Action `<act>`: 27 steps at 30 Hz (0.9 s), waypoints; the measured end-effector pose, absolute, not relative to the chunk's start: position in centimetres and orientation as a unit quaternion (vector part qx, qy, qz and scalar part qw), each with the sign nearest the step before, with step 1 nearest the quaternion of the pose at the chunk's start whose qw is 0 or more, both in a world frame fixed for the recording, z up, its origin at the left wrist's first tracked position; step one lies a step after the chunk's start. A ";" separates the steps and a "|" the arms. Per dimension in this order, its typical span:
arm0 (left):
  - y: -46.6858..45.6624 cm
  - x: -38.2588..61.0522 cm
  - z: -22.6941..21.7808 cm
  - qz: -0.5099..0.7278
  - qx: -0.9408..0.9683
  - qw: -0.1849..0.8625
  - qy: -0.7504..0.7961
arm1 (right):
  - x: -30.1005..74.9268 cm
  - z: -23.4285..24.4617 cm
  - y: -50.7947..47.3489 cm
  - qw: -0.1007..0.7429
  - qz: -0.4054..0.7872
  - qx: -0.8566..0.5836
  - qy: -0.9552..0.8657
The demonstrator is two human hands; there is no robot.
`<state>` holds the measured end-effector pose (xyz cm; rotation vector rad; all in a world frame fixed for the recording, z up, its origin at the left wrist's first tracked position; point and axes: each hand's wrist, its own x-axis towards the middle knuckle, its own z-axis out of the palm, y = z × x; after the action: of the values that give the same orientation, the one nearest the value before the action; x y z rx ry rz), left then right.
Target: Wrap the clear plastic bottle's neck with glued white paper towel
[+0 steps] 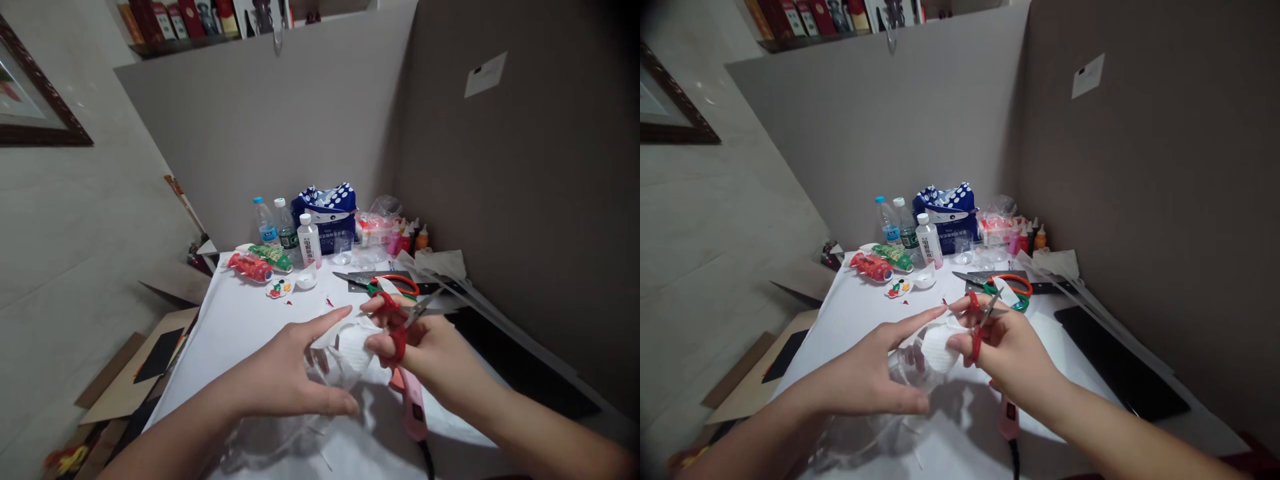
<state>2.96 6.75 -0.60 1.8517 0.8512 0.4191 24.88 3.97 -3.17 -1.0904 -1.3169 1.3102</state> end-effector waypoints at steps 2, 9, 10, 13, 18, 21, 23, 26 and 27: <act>7.6 2.6 -0.8 0.164 0.736 0.592 0.284 | 25.3 -3.4 4.6 0.480 0.562 -0.411 -0.534; 9.8 2.0 -2.1 0.136 0.660 0.692 0.259 | 26.5 -3.6 6.3 0.471 0.599 -0.290 -0.579; 9.7 2.0 -2.1 0.128 0.650 0.701 0.265 | 26.3 -3.4 6.3 0.457 0.600 -0.279 -0.594; 9.2 2.1 -1.6 0.094 0.656 0.698 0.272 | 25.2 -2.5 6.3 0.420 0.599 -0.251 -0.634; 8.8 1.6 -0.9 0.041 0.641 0.727 0.243 | 24.2 -2.3 6.7 0.405 0.611 -0.230 -0.640; 9.0 1.5 -0.9 0.041 0.629 0.737 0.244 | 24.0 -2.6 6.9 0.421 0.606 -0.240 -0.630; 9.1 1.6 -0.9 0.049 0.635 0.730 0.246 | 24.0 -2.7 7.1 0.436 0.603 -0.256 -0.617; 8.9 1.9 -0.8 0.074 0.657 0.709 0.246 | 24.1 -2.6 7.3 0.476 0.585 -0.284 -0.592; 8.8 2.0 -0.9 0.081 0.658 0.707 0.247 | 24.2 -2.6 7.3 0.497 0.568 -0.293 -0.587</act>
<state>2.00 8.79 -0.87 1.4628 0.5480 0.1797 24.17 7.28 -2.59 -0.7098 -1.4210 1.3759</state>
